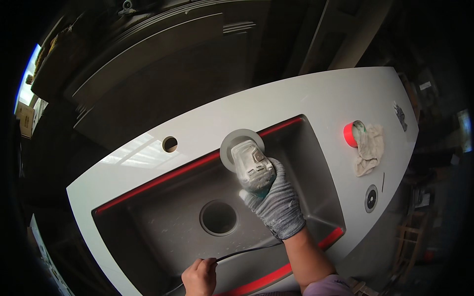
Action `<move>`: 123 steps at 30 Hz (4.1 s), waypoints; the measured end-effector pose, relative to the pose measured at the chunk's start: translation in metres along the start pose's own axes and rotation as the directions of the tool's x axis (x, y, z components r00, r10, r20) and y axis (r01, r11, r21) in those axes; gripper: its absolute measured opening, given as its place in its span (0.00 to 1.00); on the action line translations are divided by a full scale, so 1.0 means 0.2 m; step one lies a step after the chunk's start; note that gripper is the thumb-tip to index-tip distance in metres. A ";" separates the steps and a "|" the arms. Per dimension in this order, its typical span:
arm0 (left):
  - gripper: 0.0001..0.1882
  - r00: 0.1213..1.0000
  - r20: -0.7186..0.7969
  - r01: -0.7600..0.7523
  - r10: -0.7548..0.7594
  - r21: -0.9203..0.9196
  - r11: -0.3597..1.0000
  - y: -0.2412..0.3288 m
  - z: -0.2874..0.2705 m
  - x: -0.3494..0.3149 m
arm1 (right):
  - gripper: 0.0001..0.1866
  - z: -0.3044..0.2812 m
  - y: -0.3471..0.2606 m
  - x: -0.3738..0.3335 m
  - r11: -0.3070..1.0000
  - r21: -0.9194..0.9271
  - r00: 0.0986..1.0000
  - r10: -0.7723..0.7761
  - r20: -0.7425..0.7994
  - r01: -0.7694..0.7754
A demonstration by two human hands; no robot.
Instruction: The person sands the white surface of a kitchen sink using a sanding block and then an electric sander. They wipe the surface with a cloth and inspect the edges before continuing to sand the flat areas.
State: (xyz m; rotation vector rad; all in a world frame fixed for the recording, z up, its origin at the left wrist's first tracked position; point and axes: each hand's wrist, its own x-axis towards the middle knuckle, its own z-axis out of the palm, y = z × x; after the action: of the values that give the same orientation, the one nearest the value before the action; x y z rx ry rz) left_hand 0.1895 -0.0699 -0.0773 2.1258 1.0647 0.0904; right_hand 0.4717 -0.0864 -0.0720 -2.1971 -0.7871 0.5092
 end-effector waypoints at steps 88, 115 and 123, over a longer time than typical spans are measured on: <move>0.42 0.963 0.178 -0.100 0.205 -0.471 0.876 0.87 0.35 0.73 | 0.48 -0.36 0.06 0.13 0.918 0.331 0.976 0.208 0.062 -0.217; 0.40 0.948 0.130 -0.209 0.289 -0.433 0.877 0.75 0.38 0.70 | 0.45 -0.27 0.09 0.06 0.946 0.305 0.993 0.112 0.027 -0.115; 0.54 0.925 0.182 -0.203 0.335 -0.508 0.837 0.80 0.45 0.86 | 0.53 -0.28 0.20 0.16 0.937 0.315 0.980 0.183 -0.072 -0.152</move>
State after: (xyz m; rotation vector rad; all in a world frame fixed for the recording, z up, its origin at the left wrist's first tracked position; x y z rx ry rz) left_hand 0.4407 -0.0603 -0.0811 1.7523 0.5052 0.1822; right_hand 0.5418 -0.1157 -0.0691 -1.9875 -0.4336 0.5603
